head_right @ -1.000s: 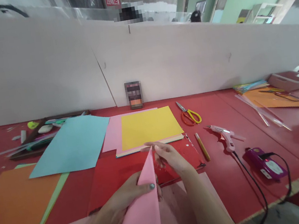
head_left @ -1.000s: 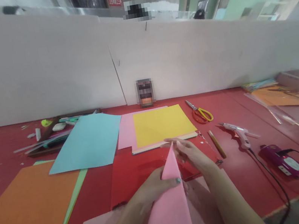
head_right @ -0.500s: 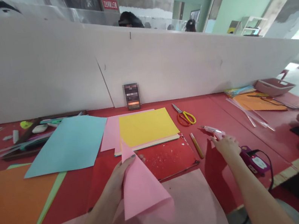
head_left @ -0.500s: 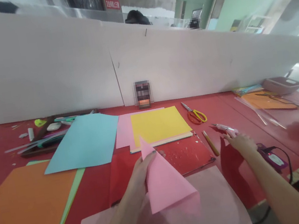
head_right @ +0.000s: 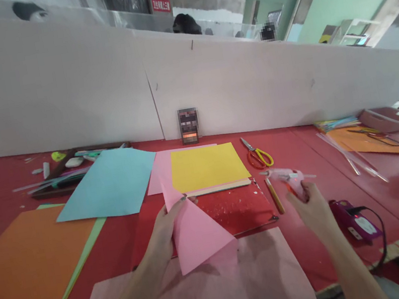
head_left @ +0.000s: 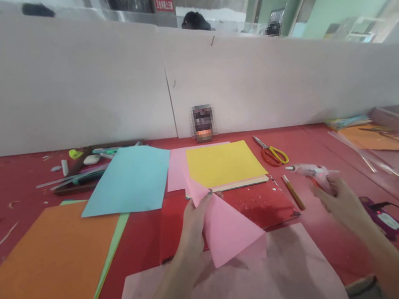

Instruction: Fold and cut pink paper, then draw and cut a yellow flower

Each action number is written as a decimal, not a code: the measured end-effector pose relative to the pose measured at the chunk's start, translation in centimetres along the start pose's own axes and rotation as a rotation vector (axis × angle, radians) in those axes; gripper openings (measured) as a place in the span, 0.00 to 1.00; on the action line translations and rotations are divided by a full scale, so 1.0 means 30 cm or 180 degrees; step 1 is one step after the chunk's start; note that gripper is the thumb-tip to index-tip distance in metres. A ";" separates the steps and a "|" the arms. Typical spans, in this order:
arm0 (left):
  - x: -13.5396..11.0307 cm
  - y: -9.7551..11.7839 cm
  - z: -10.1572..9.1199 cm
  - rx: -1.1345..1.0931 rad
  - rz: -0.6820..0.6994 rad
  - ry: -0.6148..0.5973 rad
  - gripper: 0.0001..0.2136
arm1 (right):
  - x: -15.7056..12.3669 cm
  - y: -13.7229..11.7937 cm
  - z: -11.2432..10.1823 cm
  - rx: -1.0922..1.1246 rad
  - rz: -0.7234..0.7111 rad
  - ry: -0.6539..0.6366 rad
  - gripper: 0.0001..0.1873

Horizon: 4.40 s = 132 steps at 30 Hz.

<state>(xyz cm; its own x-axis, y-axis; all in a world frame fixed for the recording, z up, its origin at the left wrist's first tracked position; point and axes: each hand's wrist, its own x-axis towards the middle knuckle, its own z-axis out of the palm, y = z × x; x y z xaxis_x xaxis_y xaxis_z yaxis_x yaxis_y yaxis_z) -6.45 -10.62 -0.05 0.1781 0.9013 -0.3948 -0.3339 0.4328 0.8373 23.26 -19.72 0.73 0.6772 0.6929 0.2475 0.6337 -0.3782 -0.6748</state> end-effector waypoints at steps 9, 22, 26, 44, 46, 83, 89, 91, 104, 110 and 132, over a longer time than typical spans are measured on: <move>-0.015 0.003 0.025 -0.0018 0.0158 0.0008 0.14 | -0.399 -0.228 0.033 -0.0243 0.0081 -0.0618 0.26; -0.031 0.026 0.035 -0.0268 -0.0100 0.0165 0.15 | -0.400 -0.210 0.096 -0.0524 -0.0178 -0.0233 0.24; -0.027 0.022 0.034 -0.0249 -0.0101 0.0136 0.15 | -0.407 -0.217 0.100 -0.0434 -0.0250 -0.0231 0.24; -0.018 0.004 0.030 -0.0115 -0.0054 0.0046 0.15 | -0.417 -0.215 0.112 -0.0153 -0.0174 -0.0280 0.21; -0.018 0.003 0.029 -0.0109 -0.0039 0.0040 0.16 | -0.418 -0.219 0.110 -0.0065 -0.0175 -0.0332 0.21; -0.003 0.010 0.009 -0.0161 0.0189 0.0193 0.15 | -0.430 -0.209 0.078 -0.0144 -0.0711 -0.0053 0.19; -0.003 0.008 0.015 -0.0116 0.0234 0.0291 0.13 | -0.413 -0.206 0.075 -0.0434 -0.0873 0.0194 0.18; -0.003 0.005 0.015 -0.0124 0.0244 0.0297 0.14 | -0.413 -0.214 0.076 -0.0493 -0.0878 0.0216 0.18; -0.005 0.013 0.015 -0.0254 0.0060 0.0402 0.13 | -0.294 -0.129 0.040 0.0341 0.0866 0.0241 0.30; -0.009 0.015 0.012 -0.0224 -0.0024 0.0266 0.13 | -0.116 0.099 -0.003 0.0682 0.1333 0.0252 0.30; -0.019 -0.001 0.009 -0.0183 0.0150 0.0232 0.16 | 0.097 0.051 0.113 -0.0866 0.0341 0.0383 0.33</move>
<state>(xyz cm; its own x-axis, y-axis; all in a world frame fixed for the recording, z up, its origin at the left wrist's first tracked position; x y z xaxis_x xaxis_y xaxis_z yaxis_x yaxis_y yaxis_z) -6.29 -11.14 0.27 0.0940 0.9186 -0.3838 -0.3934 0.3884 0.8333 24.95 -16.20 -1.94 0.7746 0.5688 0.2765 0.6221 -0.6068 -0.4948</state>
